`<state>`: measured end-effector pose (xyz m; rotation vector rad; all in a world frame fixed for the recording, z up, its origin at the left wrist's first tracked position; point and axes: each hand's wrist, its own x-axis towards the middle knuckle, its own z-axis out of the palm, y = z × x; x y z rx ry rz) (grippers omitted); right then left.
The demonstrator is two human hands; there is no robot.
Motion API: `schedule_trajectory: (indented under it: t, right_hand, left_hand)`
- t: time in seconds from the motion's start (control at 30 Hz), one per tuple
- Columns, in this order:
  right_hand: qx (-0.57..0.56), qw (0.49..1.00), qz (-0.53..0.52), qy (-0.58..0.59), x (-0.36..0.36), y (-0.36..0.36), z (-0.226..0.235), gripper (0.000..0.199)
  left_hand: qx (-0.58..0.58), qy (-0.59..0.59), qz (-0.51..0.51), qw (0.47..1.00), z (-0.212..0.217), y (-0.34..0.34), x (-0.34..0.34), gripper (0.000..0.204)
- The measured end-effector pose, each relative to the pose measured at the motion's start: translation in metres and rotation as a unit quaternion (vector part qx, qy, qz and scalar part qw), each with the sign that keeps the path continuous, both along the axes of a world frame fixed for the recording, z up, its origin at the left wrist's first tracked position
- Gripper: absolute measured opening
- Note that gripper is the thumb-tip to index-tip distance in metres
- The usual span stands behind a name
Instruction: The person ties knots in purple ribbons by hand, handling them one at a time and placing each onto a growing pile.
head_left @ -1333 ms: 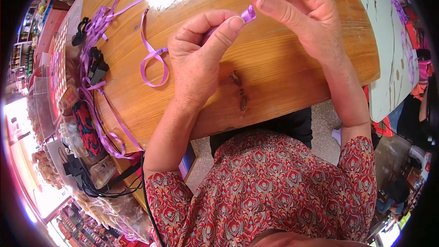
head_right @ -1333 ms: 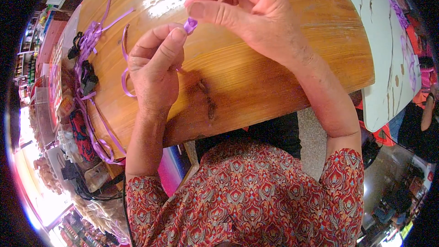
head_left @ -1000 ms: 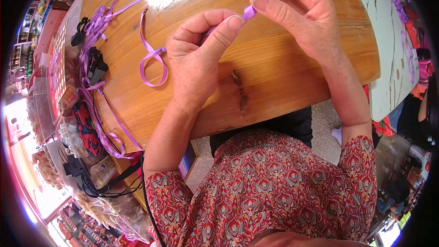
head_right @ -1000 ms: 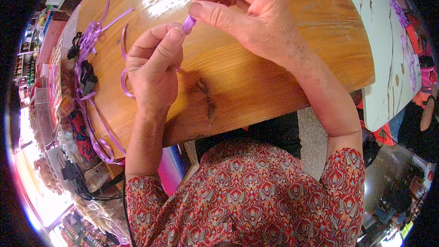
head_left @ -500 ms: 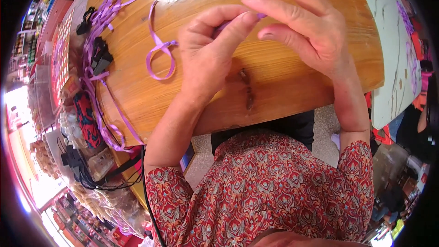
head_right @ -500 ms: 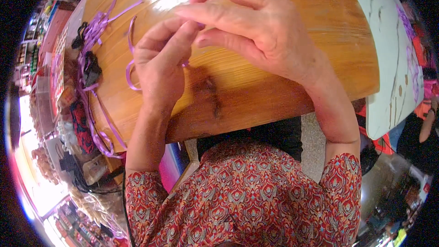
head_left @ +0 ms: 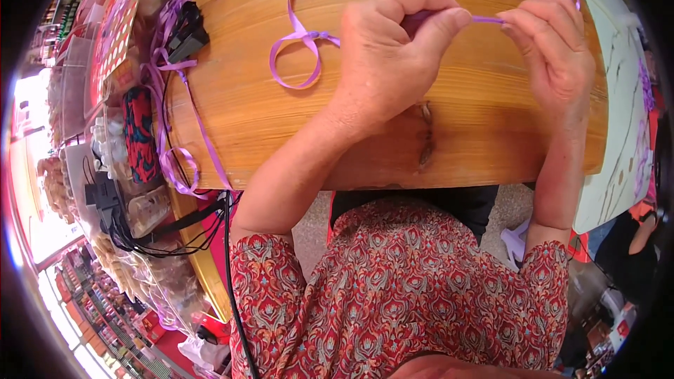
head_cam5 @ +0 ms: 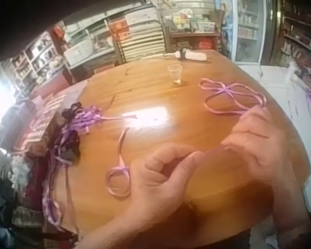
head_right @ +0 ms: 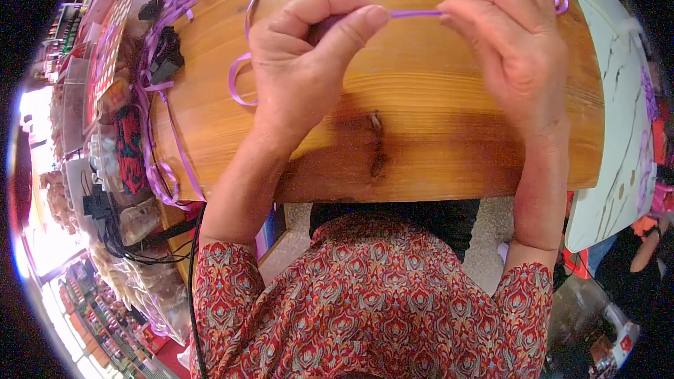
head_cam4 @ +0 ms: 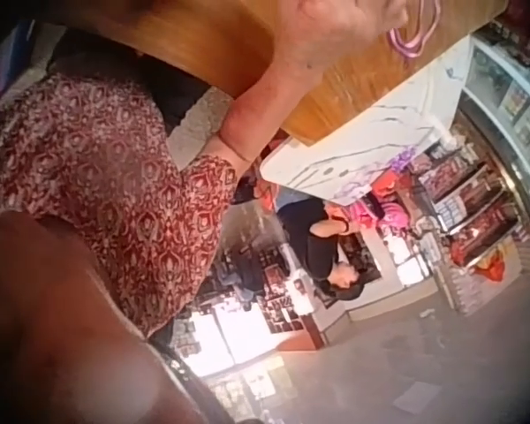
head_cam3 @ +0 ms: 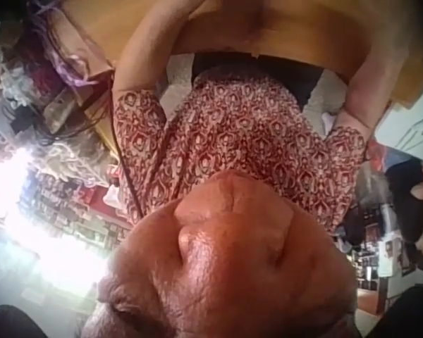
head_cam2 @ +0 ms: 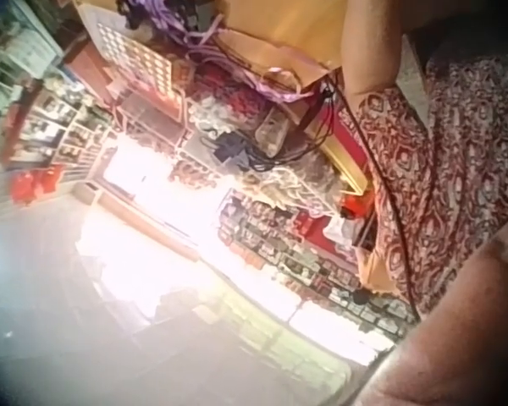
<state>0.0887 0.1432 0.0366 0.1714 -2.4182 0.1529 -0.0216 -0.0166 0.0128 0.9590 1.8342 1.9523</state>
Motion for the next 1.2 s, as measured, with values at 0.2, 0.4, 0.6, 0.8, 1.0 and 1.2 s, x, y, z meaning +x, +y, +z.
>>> schedule_trajectory:
  t: [0.2, 0.4, 0.6, 0.8, 1.0, 1.2]
  right_hand:
    - [-0.095, 0.995, -0.018, 0.029, 0.009, 0.023, 0.002, 0.014]
    - [-0.223, 0.973, 0.015, 0.062, 0.000, 0.003, 0.008, 0.019]
    - [-0.057, 0.996, 0.041, 0.062, -0.003, -0.003, 0.007, 0.024]
    - [-0.099, 0.994, 0.034, 0.027, -0.001, 0.002, -0.004, 0.030]
    - [-0.139, 0.989, 0.033, 0.031, -0.003, 0.003, -0.008, 0.033]
    - [-0.199, 0.977, 0.074, 0.012, -0.004, -0.005, -0.019, 0.031]
  left_hand:
    - [0.066, -0.067, 0.000, 0.996, 0.009, 0.003, -0.009, 0.010]
    - [0.036, -0.127, -0.015, 0.991, 0.006, -0.003, -0.005, 0.008]
    - [0.030, -0.104, -0.022, 0.994, 0.002, 0.002, -0.002, 0.012]
    - [0.029, -0.089, -0.004, 0.996, 0.003, 0.002, -0.006, 0.011]
    - [0.018, -0.081, -0.010, 0.997, 0.006, 0.004, -0.004, 0.008]
    - [0.001, -0.069, -0.027, 0.997, 0.006, 0.000, -0.001, 0.006]
